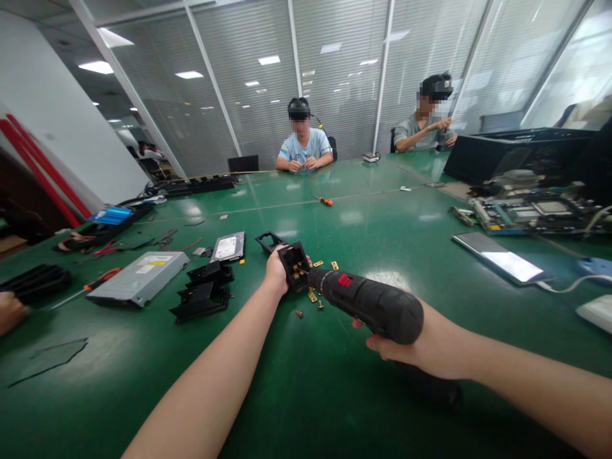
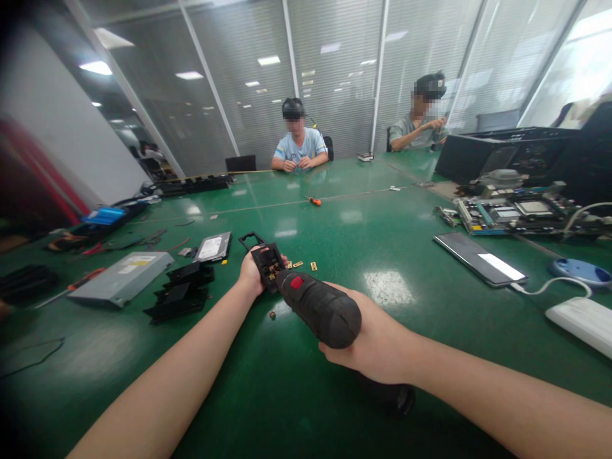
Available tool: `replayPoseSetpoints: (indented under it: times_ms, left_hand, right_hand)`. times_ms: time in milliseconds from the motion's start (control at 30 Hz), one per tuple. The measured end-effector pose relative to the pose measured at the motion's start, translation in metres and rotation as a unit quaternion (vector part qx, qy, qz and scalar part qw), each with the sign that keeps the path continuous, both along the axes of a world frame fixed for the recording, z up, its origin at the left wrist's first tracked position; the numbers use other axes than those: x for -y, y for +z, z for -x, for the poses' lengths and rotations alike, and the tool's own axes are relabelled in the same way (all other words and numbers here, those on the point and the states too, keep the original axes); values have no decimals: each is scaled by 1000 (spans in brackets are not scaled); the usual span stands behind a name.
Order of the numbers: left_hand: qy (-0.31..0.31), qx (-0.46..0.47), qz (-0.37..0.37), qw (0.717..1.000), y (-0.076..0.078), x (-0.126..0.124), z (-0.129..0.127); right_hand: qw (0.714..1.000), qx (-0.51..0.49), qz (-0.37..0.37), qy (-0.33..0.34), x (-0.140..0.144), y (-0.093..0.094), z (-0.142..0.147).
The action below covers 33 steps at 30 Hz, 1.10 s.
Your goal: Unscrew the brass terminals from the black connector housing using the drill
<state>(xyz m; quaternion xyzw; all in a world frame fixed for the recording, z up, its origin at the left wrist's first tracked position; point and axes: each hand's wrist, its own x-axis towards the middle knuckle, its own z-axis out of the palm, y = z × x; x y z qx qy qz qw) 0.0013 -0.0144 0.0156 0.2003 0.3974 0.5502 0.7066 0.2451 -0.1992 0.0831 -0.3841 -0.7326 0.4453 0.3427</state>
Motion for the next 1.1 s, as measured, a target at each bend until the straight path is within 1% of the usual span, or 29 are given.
replayPoseSetpoints:
  times_ms: [133, 300, 467, 600, 733, 867, 1000, 1100]
  left_hand:
    - [7, -46, 11, 999, 4, 0, -3]
    - [21, -73, -2, 997, 6, 0, -5]
    - [-11, -71, 9, 997, 5, 0, -2]
    - [-9, -76, -13, 997, 2, -2, -2]
    - [-8, -67, -15, 998, 1, -2, -3]
    - [-2, -53, -6, 999, 2, -2, -4]
    - [14, -56, -5, 998, 3, -4, -4]
    - [15, -64, -9, 998, 3, -4, -5]
  right_hand:
    - [1000, -1, -18, -7, 0, 1, 0]
    - [999, 17, -28, -6, 0, 2, -1]
    - [999, 44, 18, 24, -1, -3, -3]
    - [997, 47, 49, 40, -1, -8, -5]
    - [996, 76, 48, 20, 0, -7, -3]
    - [995, 81, 53, 22, 0, -4, -2]
    - [995, 87, 42, 13, 1, -5, -3]
    - [994, 95, 46, 11, 1, -6, -4]
